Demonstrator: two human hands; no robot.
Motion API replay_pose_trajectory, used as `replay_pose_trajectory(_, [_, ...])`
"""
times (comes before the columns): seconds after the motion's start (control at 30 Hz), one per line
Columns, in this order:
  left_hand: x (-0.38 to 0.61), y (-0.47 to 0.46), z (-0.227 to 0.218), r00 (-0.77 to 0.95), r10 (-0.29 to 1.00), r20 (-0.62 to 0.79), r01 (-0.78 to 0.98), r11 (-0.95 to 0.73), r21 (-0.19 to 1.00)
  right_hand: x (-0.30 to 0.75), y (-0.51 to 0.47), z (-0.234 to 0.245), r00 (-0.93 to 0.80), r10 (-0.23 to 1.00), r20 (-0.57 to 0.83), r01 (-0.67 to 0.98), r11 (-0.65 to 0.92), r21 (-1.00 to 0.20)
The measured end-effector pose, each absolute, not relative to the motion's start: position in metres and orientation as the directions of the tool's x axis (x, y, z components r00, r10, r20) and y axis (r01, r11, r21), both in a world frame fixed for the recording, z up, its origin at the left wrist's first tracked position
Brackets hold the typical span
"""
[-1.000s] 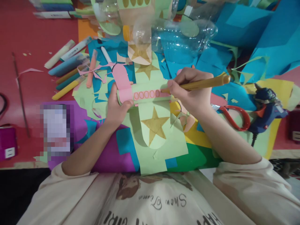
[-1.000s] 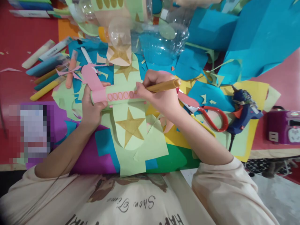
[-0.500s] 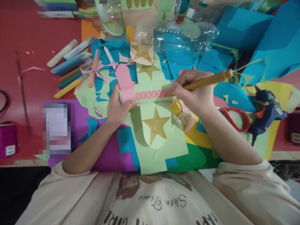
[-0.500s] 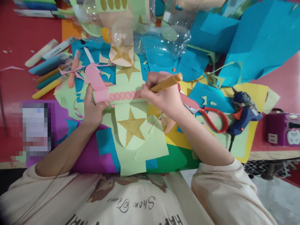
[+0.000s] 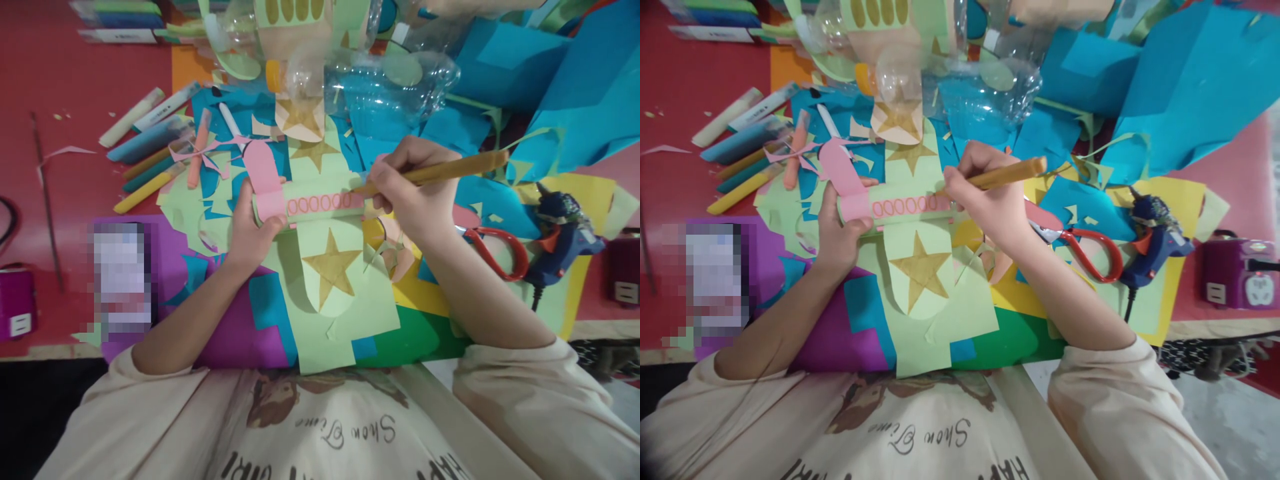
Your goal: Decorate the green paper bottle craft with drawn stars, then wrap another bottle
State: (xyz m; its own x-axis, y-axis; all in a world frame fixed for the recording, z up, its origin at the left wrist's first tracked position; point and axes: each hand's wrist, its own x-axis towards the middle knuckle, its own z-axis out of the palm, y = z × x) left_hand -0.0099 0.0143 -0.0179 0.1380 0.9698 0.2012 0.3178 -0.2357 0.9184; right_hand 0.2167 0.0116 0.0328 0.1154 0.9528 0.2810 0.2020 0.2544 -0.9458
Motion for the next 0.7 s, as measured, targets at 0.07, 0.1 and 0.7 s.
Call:
replay_pose_trajectory(0.07, [-0.01, 0.014, -0.019, 0.13, 0.972, 0.197, 0.305, -0.228, 0.925, 0.217, 0.012, 0.034, 0.167, 0.949, 0.269, 0.146, 0.246, -0.958])
replay_pose_trajectory(0.1, [-0.009, 0.014, -0.019, 0.121, 0.973, 0.195, 0.3, -0.223, 0.928, 0.217, 0.012, 0.034, 0.189, 0.944, 0.269, 0.144, 0.244, -0.959])
replay_pose_trajectory(0.7, [-0.009, 0.015, -0.021, 0.076, 0.987, 0.141, 0.233, -0.156, 0.96, 0.222, 0.016, 0.024, 0.114, 0.946, 0.304, 0.331, 0.253, -0.909])
